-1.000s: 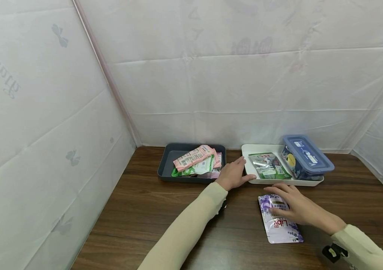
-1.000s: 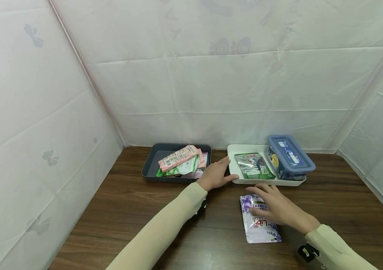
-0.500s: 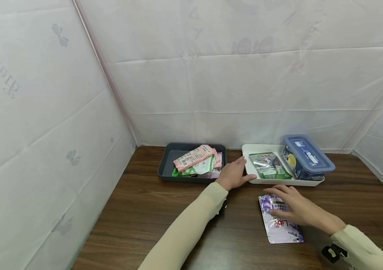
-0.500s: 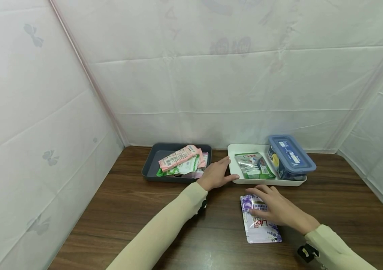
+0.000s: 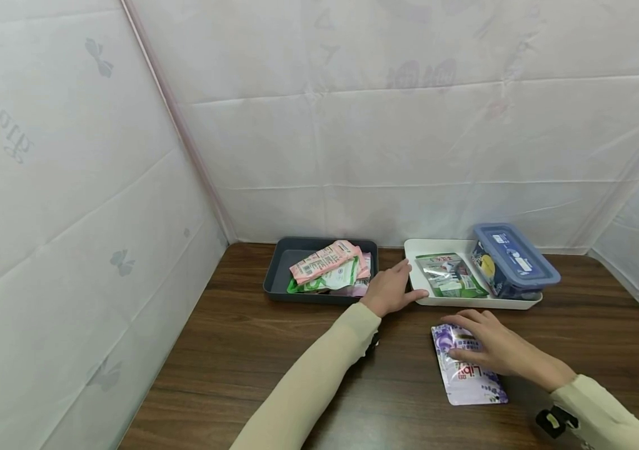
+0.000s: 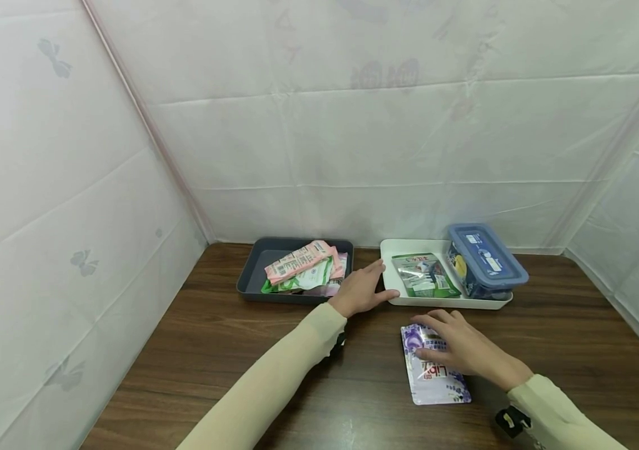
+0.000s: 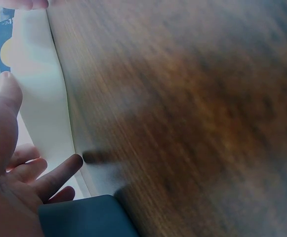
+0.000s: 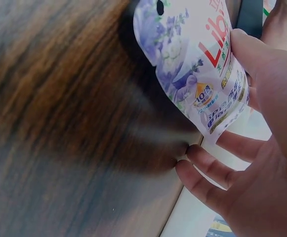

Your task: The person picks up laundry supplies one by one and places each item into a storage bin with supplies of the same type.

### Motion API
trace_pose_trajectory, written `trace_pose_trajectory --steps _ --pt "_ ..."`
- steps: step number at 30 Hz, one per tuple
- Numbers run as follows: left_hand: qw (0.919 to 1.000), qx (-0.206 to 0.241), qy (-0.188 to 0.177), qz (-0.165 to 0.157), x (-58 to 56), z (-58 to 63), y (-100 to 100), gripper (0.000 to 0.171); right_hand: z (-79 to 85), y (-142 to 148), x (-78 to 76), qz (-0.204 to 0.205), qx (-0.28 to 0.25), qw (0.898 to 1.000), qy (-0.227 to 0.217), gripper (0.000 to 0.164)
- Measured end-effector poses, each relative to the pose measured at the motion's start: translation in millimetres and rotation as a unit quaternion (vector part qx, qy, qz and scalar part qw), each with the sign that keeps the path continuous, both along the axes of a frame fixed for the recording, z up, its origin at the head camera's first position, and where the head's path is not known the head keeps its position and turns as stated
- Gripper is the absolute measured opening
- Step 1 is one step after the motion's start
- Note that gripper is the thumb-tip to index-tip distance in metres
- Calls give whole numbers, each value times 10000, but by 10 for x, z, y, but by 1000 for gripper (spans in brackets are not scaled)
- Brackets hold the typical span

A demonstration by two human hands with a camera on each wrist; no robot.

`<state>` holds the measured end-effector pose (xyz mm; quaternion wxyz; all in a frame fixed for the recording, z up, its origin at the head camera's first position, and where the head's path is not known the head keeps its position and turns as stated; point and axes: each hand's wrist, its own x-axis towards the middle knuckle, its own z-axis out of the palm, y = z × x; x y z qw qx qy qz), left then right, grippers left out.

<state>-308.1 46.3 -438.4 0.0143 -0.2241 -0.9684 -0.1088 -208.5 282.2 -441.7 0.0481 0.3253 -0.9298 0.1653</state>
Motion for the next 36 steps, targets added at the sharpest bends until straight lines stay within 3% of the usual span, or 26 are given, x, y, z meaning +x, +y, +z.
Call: trace_pose_trajectory --steps 36 --pt "10000 -32 -35 39 7 23 -1 80 14 -8 5 -83 128 9998 -139 60"
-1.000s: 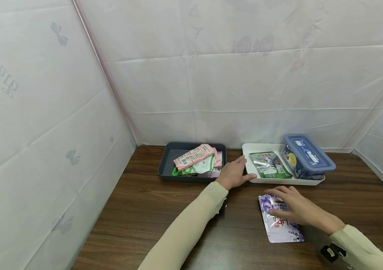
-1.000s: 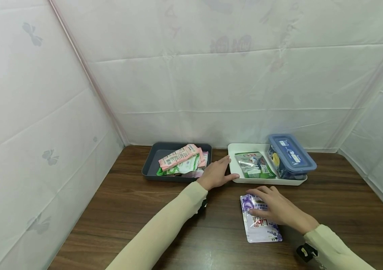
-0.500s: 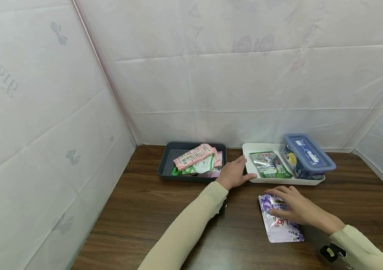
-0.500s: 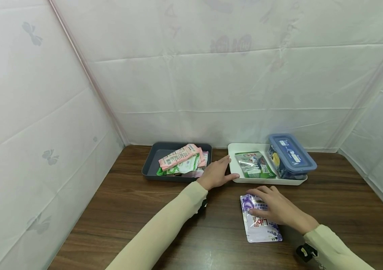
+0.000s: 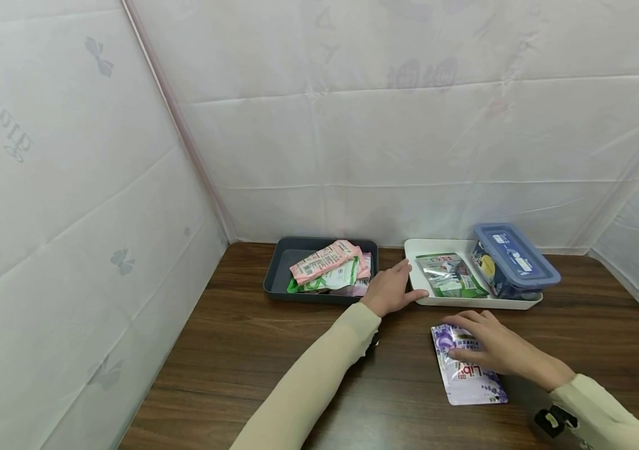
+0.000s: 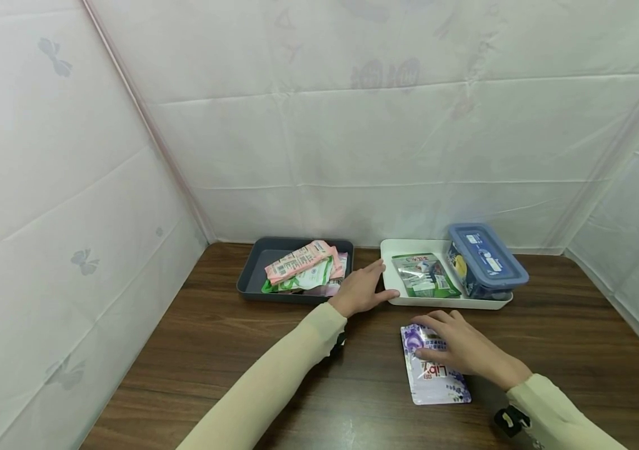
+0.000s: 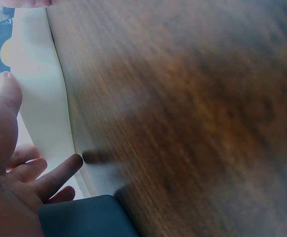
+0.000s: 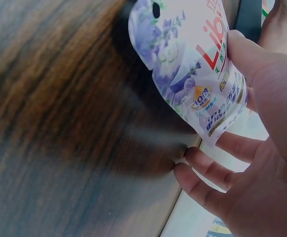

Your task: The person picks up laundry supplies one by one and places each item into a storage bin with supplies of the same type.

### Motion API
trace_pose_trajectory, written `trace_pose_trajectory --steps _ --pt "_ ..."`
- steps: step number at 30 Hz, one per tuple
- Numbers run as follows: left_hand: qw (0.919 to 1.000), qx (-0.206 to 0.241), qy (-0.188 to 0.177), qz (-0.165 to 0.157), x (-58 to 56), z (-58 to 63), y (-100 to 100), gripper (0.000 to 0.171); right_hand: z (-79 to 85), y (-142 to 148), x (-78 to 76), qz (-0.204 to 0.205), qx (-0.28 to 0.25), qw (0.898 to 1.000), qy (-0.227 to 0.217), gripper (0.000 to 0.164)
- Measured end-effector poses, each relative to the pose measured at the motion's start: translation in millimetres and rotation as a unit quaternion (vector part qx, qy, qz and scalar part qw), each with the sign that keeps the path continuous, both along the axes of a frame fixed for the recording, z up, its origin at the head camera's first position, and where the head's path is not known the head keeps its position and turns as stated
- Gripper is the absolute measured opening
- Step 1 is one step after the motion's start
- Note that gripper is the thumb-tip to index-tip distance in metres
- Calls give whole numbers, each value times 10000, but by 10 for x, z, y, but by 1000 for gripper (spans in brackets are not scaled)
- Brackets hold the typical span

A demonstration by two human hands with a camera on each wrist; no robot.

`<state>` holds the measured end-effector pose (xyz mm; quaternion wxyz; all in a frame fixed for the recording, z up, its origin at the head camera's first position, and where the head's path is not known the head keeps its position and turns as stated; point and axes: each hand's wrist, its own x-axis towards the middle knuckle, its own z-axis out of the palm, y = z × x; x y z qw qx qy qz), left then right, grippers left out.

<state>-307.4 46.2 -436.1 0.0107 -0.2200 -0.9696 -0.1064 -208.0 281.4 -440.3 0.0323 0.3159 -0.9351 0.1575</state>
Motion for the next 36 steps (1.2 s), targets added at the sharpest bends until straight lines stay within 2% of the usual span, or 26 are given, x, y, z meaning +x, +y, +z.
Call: trace_pose_trajectory --steps 17,36 --pt "10000 -27 19 -69 6 11 0 79 57 -36 -9 78 -7 10000 -14 55" --pt "10000 8 -4 -37 18 -2 -8 80 193 -22 -36 -37 267 9991 -337 54"
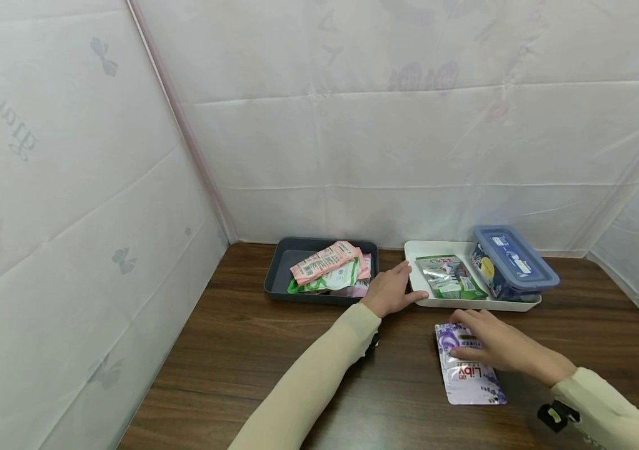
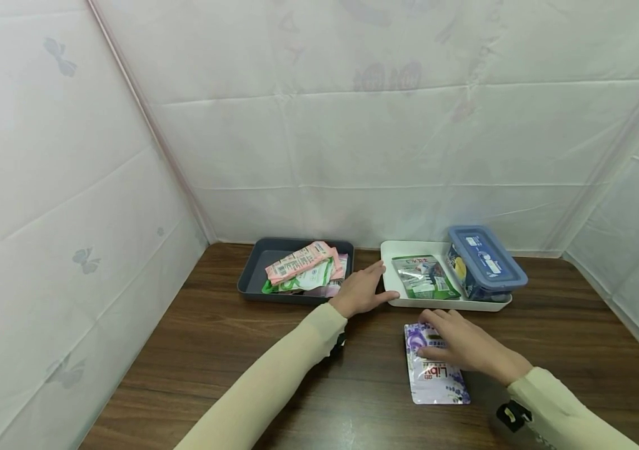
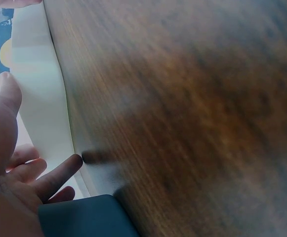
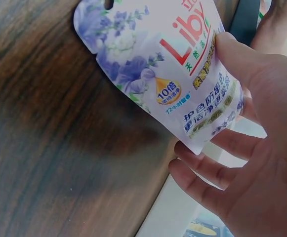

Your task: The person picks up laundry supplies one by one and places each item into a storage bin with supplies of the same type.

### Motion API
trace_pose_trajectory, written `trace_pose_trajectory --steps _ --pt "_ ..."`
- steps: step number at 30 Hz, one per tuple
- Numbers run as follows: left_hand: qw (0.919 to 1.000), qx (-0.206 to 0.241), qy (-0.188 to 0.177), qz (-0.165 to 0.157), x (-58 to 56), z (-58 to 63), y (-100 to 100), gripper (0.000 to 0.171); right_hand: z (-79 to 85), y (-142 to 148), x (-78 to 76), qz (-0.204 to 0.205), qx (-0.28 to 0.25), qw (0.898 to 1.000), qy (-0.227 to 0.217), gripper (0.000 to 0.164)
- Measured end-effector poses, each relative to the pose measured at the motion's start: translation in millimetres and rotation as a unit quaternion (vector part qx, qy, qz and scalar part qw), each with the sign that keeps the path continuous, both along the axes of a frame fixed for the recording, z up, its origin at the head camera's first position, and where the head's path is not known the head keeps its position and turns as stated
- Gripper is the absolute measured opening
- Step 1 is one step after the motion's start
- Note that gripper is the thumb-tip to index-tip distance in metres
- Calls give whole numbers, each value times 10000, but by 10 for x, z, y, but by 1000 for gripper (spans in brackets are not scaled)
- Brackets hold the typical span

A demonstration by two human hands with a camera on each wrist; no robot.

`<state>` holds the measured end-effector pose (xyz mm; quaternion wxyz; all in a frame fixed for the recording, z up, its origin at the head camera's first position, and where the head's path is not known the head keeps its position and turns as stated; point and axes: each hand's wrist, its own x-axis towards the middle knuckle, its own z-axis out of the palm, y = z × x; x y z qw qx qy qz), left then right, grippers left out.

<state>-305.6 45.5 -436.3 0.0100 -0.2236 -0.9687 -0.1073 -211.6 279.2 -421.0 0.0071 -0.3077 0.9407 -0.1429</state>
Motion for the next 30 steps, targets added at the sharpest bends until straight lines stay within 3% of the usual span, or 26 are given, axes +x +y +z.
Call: trace_pose_trajectory --steps 13,23,30 --pt "10000 79 -54 -20 10 4 -11 80 41 23 -19 -29 12 9999 -150 47" --pt "9999 98 24 -30 5 -4 -9 79 104 45 -31 392 -73 9991 132 30" --pt "10000 77 -11 -17 9 -2 -5 78 107 51 -34 627 -120 9970 437 27"
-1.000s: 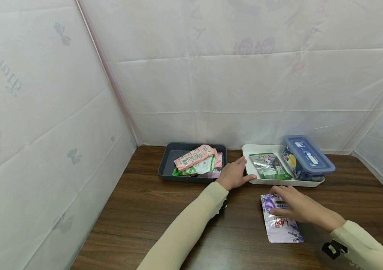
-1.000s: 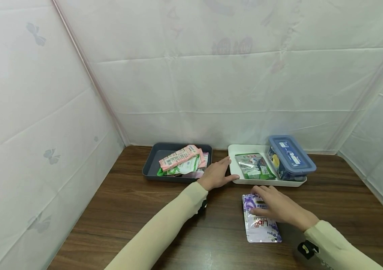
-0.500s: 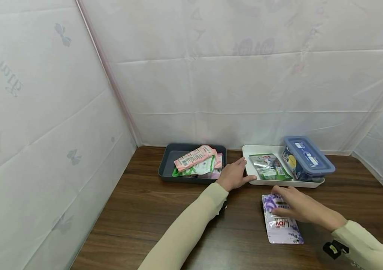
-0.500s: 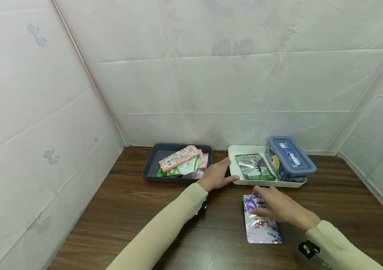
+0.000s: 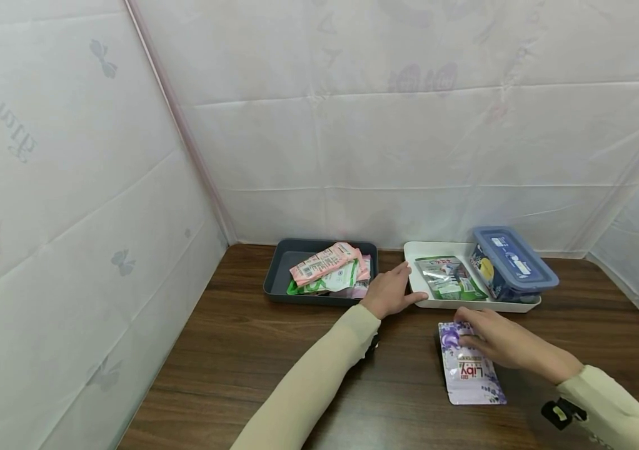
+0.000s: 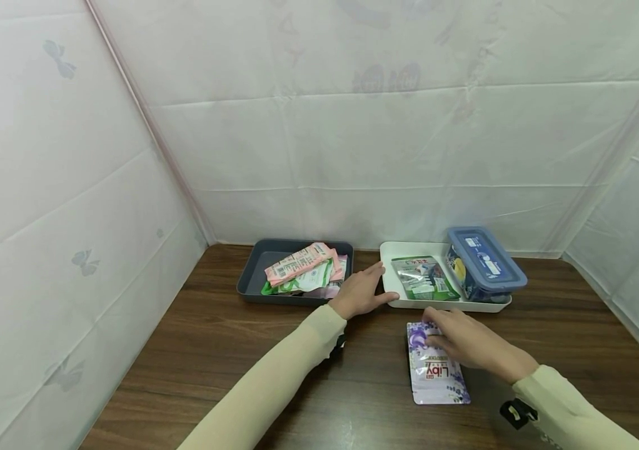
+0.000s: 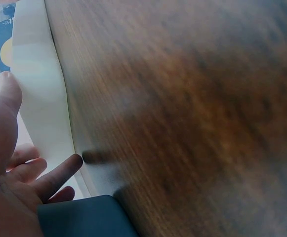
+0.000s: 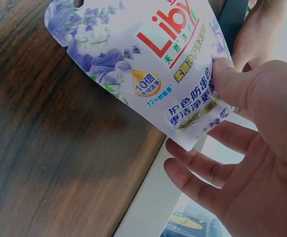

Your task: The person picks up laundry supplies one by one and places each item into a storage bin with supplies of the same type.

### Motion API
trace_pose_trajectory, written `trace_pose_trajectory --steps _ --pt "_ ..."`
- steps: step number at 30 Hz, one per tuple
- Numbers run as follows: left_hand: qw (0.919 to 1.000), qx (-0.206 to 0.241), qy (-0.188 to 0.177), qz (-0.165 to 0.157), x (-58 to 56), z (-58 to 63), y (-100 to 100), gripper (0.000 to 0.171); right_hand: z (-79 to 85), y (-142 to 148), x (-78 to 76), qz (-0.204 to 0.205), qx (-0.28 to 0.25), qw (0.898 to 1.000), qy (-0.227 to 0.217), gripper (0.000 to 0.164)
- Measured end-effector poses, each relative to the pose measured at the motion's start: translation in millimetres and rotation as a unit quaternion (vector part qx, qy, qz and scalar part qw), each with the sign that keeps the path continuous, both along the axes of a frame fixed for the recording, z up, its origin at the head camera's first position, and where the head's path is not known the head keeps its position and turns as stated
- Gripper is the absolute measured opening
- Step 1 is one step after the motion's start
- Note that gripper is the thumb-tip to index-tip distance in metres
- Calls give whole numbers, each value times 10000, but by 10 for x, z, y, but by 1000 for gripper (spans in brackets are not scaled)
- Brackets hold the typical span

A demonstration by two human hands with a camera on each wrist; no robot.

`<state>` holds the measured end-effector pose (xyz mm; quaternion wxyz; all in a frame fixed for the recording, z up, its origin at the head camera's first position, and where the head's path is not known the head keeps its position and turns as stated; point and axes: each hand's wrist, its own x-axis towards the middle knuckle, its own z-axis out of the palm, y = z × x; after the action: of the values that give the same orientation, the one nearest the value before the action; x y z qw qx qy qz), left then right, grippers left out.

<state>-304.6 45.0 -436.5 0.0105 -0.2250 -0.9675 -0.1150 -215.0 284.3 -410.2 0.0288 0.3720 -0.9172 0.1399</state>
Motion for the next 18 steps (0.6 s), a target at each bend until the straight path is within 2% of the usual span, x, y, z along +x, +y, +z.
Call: trace_pose_trajectory --steps 8,18 --pt "10000 -12 8 8 3 3 -1 78 22 6 -2 26 -8 10000 18 26" --pt "10000 32 62 -14 -11 -11 7 77 69 14 -18 272 -236 9993 71 25"
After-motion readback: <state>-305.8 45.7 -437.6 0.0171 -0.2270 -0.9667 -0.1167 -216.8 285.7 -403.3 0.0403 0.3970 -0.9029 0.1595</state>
